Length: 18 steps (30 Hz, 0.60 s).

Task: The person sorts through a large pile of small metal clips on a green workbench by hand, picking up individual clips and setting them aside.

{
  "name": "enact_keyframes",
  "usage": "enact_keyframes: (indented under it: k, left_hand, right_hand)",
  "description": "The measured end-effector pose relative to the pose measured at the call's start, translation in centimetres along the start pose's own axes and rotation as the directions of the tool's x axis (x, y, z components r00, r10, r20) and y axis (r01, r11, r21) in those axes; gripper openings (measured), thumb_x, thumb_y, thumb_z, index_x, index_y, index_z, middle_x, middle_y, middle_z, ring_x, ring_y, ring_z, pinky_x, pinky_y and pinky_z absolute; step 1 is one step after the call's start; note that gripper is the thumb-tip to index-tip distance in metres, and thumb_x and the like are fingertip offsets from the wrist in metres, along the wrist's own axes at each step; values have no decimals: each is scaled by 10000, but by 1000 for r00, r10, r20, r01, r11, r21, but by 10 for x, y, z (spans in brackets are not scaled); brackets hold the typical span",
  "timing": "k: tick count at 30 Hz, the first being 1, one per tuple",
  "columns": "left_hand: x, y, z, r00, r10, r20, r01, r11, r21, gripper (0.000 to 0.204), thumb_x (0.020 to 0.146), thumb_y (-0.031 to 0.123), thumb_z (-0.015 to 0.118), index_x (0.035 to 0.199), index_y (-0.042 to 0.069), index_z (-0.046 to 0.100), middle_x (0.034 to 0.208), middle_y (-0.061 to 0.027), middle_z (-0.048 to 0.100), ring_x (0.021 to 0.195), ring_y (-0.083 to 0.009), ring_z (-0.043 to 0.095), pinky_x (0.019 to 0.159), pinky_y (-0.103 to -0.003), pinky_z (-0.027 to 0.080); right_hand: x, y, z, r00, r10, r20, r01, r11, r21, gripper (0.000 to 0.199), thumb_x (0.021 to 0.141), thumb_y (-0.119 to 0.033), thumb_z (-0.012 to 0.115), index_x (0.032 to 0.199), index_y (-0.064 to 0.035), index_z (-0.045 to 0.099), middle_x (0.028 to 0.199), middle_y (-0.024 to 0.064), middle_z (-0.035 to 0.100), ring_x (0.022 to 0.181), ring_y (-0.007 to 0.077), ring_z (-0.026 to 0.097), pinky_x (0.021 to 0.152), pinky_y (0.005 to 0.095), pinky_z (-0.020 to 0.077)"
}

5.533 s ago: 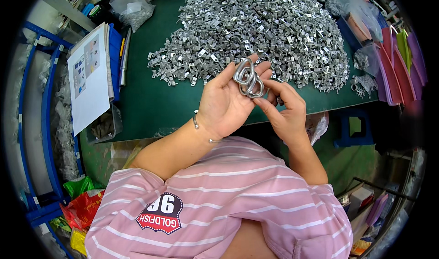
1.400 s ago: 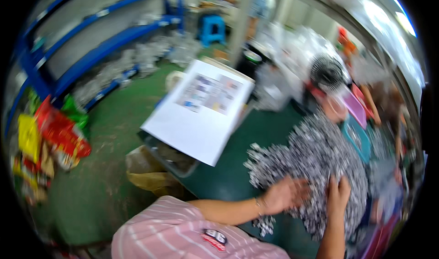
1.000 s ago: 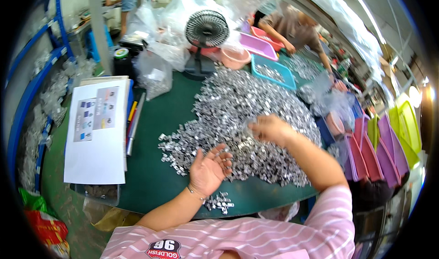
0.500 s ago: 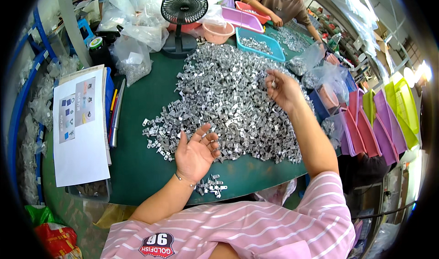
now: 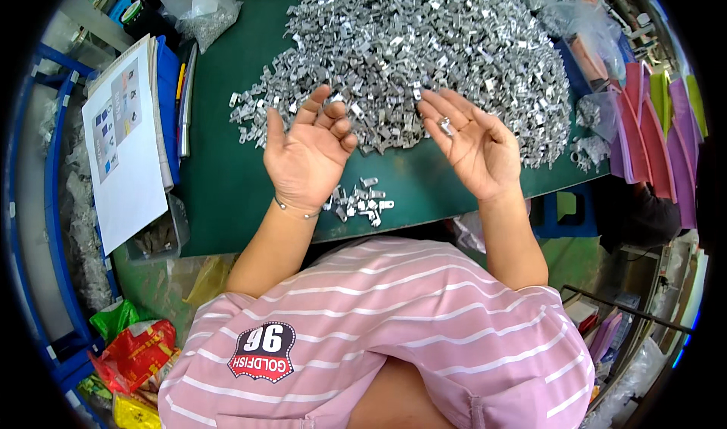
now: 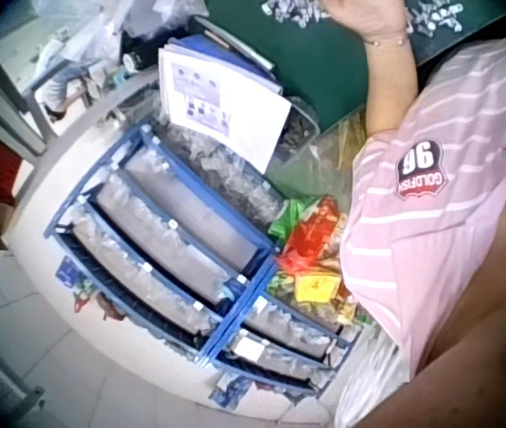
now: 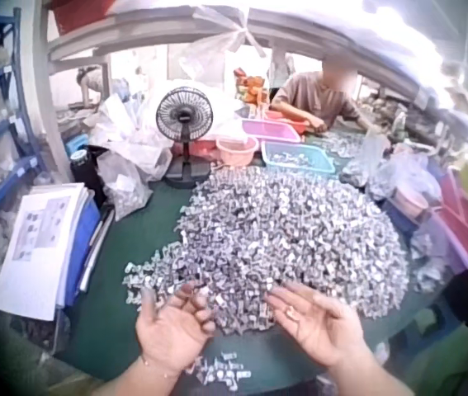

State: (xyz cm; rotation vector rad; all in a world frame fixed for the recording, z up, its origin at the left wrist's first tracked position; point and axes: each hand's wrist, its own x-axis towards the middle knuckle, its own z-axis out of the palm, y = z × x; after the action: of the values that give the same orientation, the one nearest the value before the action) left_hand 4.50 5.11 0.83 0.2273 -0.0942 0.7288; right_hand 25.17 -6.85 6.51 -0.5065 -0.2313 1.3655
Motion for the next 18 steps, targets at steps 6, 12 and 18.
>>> enact_keyframes:
  k: [6, 12, 18]
  left_hand:
    - [-45, 20, 8, 997, 42, -65, -32, 989, 145, 594, 943, 504, 379, 1285, 25, 458, 1106, -115, 541, 900, -204, 475, 803, -350, 403]
    - [-78, 31, 7, 979, 119, -167, -51, 930, 364, 462, 981, 366, 354, 1252, 14, 481, 1092, -117, 549, 897, -193, 487, 790, -335, 413]
    - [-80, 26, 11, 962, 173, -212, -16, 809, 588, 369, 969, 278, 420, 1190, -7, 505, 1044, -116, 576, 858, -169, 538, 757, -305, 441]
  right_hand:
    - [-29, 18, -23, 994, 5, -110, -43, 936, -349, 391, 845, 90, 498, 1233, 103, 448, 1270, 278, 484, 1199, 344, 497, 974, 338, 471]
    - [-47, 43, -38, 972, -88, -220, -73, 772, -632, 303, 898, 37, 494, 1197, 91, 491, 1164, 225, 580, 1064, 290, 602, 843, 299, 541]
    - [-57, 67, -42, 972, -224, -77, 18, 393, -919, 233, 839, 12, 622, 1069, 45, 594, 934, 106, 688, 813, 128, 655, 653, 221, 514]
